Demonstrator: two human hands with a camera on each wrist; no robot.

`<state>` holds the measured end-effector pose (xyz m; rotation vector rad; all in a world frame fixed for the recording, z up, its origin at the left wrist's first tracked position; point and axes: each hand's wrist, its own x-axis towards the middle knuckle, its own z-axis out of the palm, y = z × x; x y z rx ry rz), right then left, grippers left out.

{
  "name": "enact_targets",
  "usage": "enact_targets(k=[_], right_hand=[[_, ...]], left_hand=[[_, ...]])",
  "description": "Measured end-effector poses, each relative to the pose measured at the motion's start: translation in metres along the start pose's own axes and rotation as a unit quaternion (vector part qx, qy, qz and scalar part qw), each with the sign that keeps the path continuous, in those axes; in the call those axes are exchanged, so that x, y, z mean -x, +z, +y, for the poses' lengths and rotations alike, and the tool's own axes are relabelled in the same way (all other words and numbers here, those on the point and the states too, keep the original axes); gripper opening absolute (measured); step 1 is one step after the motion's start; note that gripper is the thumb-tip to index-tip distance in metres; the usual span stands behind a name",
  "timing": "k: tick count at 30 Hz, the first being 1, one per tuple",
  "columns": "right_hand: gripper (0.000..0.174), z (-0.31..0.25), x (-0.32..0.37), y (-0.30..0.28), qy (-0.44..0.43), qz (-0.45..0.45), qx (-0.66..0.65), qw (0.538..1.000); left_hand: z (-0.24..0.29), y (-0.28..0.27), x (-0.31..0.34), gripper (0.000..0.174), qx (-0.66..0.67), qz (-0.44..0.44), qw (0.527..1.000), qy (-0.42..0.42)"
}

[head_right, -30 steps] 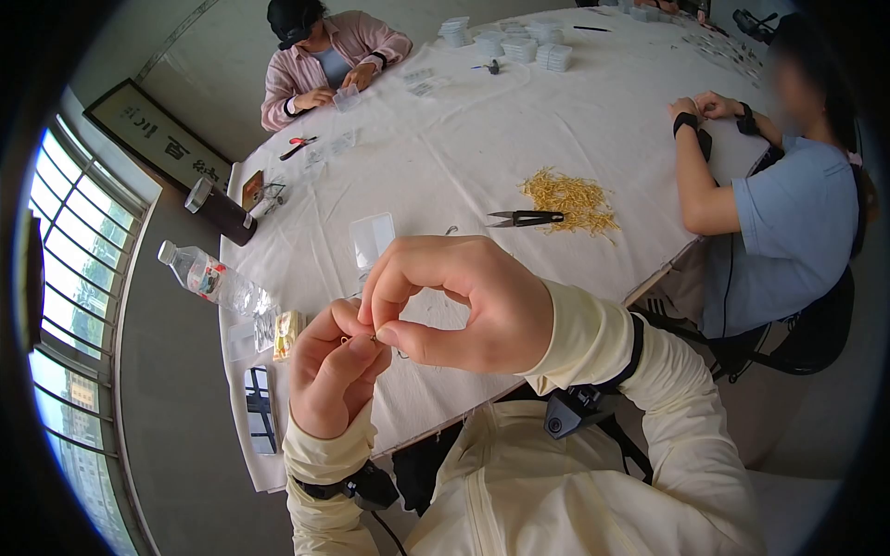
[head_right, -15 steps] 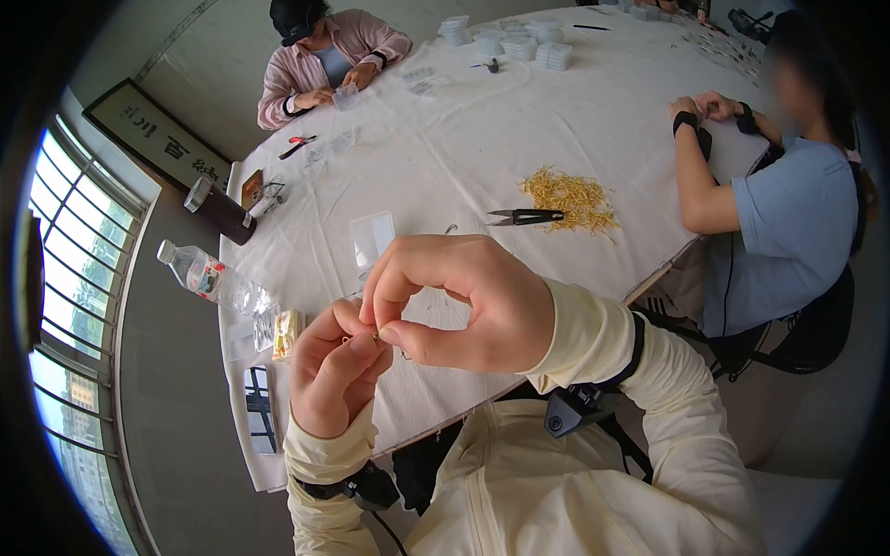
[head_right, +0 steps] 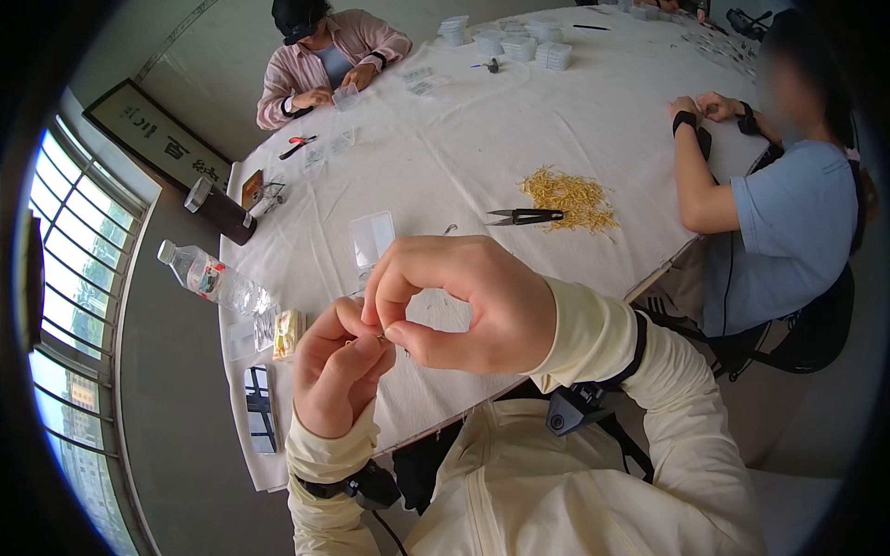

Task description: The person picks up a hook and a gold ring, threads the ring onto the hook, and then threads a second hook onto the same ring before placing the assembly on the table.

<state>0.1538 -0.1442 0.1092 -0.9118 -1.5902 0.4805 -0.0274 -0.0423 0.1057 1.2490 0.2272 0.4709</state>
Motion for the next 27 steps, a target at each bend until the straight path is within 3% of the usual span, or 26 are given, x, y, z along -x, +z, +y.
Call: enact_targets(k=[11, 13, 18, 23, 27], right_hand=[[0.009, 0.001, 0.003, 0.003, 0.010, 0.012, -0.012, 1.000], [0.009, 0.002, 0.003, 0.004, 0.010, 0.012, -0.015, 1.000], [0.010, 0.001, 0.005, 0.005, 0.043, 0.022, -0.081, 0.996], [0.010, 0.001, 0.005, 0.004, 0.034, 0.017, -0.062, 0.997], [0.009, 0.001, 0.005, 0.004, 0.027, 0.014, -0.049, 0.998]], left_hand=[[0.000, 0.001, -0.001, 0.004, 0.004, -0.001, 1.000, -0.008], [0.001, 0.008, -0.002, 0.005, -0.041, 0.038, 0.998, -0.001], [0.000, -0.001, 0.000, 0.005, 0.010, 0.000, 1.000, -0.017], [0.001, 0.002, -0.001, 0.005, 0.010, 0.001, 1.000, -0.019], [0.004, 0.012, -0.001, 0.005, -0.040, 0.045, 0.998, -0.015]])
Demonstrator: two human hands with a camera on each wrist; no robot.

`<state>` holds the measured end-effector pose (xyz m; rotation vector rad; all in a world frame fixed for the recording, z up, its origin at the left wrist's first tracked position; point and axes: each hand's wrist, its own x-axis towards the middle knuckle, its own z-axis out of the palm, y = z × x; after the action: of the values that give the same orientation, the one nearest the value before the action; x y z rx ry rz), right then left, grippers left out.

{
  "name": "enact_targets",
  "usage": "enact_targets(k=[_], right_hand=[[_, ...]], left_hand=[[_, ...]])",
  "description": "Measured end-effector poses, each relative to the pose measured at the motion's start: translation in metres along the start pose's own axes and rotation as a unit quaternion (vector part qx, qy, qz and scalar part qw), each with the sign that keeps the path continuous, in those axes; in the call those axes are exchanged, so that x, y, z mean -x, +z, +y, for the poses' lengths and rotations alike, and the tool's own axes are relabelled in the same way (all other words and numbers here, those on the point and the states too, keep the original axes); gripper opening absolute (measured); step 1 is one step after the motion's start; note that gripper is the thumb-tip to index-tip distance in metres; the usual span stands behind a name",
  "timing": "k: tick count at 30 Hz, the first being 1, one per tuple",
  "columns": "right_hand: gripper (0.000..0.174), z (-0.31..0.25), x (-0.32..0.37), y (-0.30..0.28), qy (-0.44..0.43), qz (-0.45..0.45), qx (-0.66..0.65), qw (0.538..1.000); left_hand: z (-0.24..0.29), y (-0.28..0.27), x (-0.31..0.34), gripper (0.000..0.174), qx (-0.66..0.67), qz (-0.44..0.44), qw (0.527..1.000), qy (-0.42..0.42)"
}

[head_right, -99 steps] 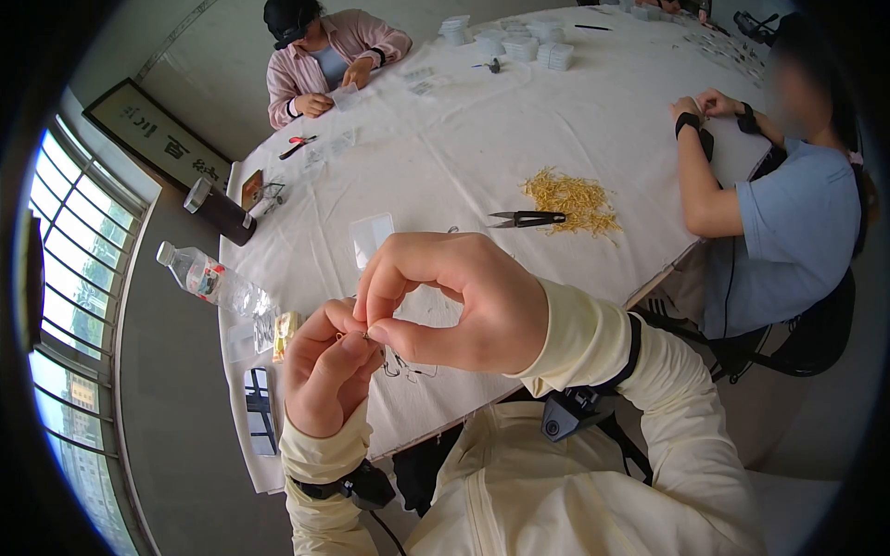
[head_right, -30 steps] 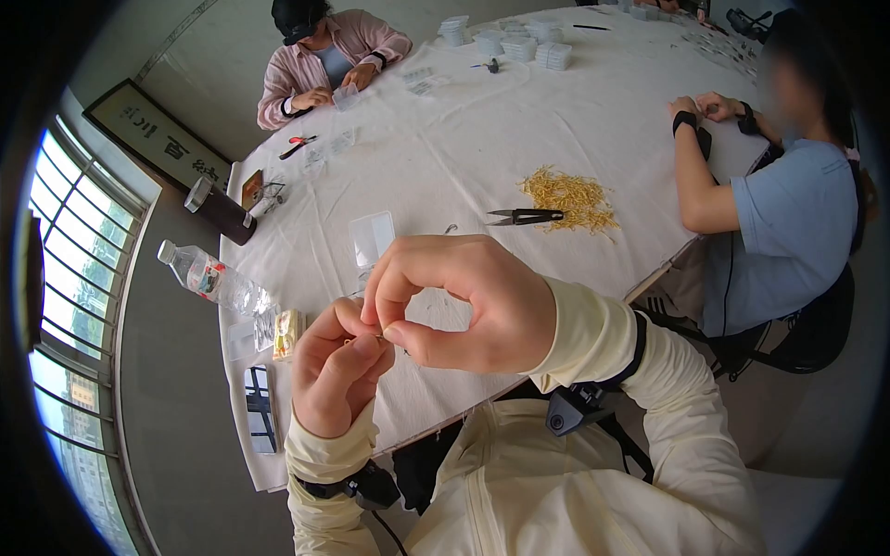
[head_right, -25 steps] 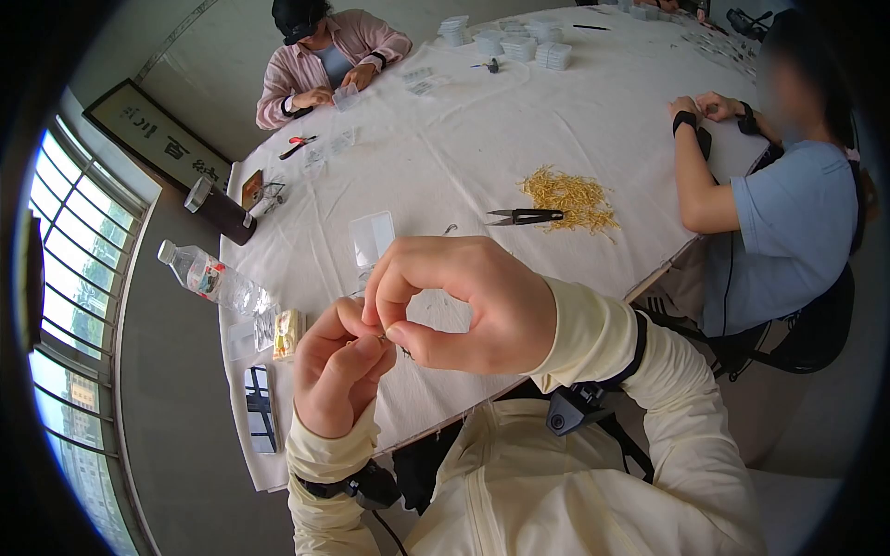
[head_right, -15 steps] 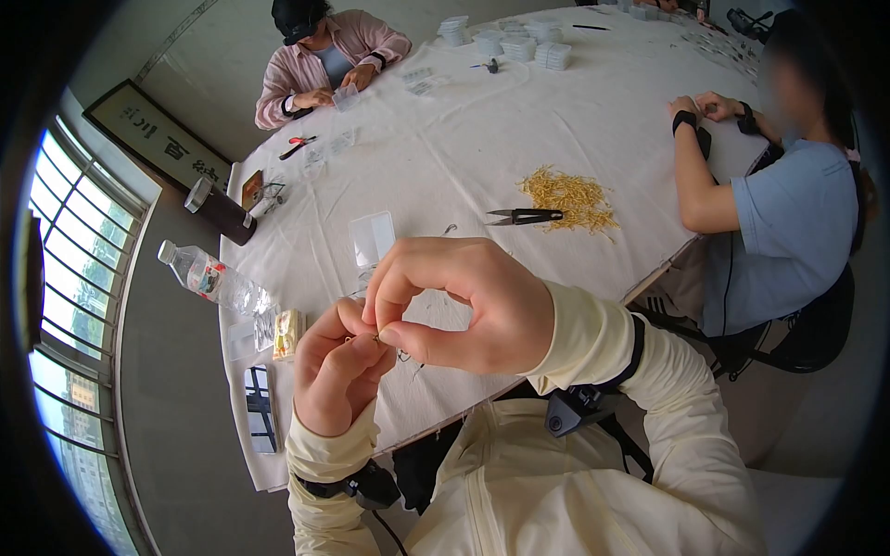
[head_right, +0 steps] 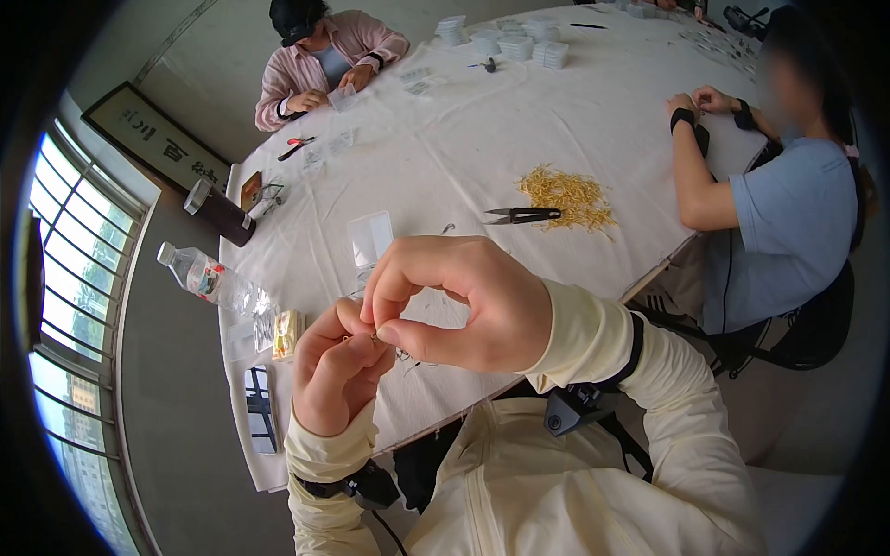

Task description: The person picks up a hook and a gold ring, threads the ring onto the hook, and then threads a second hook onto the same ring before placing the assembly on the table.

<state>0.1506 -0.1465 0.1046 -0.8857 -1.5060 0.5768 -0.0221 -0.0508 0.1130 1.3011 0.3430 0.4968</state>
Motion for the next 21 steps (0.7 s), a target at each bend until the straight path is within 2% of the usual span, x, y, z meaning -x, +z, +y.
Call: enact_targets(k=[17, 21], right_hand=[[0.010, -0.0005, -0.0002, -0.0014, -0.011, -0.008, 0.023, 1.000], [0.010, -0.0014, 0.0004, -0.0016, -0.007, -0.011, 0.022, 1.000]], left_hand=[[-0.0025, -0.0013, 0.0005, 0.004, 0.009, -0.003, 1.000, 0.002], [-0.0057, -0.0073, 0.0012, 0.004, 0.026, -0.027, 0.999, 0.006]])
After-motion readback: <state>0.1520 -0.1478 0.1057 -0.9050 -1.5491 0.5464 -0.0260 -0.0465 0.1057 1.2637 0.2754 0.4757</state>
